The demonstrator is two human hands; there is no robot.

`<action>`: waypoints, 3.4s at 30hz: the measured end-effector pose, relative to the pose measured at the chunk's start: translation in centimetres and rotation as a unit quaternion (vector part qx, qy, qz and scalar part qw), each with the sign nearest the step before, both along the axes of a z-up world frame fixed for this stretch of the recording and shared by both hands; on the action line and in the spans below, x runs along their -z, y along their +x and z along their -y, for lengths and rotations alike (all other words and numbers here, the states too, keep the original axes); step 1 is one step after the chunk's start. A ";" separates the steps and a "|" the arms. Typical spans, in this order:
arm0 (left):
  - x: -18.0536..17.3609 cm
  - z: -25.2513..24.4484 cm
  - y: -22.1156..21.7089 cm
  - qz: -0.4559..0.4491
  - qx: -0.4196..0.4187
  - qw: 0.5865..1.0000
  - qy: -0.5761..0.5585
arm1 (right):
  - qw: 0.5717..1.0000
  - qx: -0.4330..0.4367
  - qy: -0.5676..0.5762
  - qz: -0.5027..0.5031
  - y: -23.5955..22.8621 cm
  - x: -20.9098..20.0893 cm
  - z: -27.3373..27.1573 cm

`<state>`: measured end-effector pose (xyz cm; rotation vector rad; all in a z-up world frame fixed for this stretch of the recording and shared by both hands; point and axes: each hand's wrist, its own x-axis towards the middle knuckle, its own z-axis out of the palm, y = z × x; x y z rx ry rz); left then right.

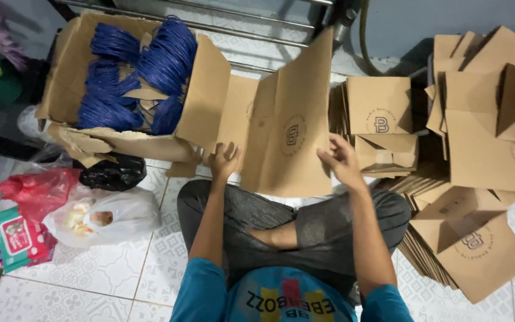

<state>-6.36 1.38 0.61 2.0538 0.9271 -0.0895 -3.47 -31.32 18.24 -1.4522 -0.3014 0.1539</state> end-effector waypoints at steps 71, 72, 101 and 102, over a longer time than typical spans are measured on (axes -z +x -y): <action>-14.2 8.4 -3.5 0.254 -0.048 0.788 -0.558 | 0.997 0.066 -0.005 -0.038 -1.5 -3.1 3.9; -17.1 8.7 -4.1 0.253 -0.048 0.789 -0.558 | 0.997 0.067 -0.005 -0.039 -1.1 -2.2 4.5; -15.2 8.4 -0.2 0.239 0.044 0.943 -0.229 | 0.933 0.247 -0.243 0.101 2.3 6.0 2.0; -13.1 7.8 0.8 0.238 0.042 0.943 -0.229 | 0.933 0.244 -0.243 0.100 3.1 7.9 2.6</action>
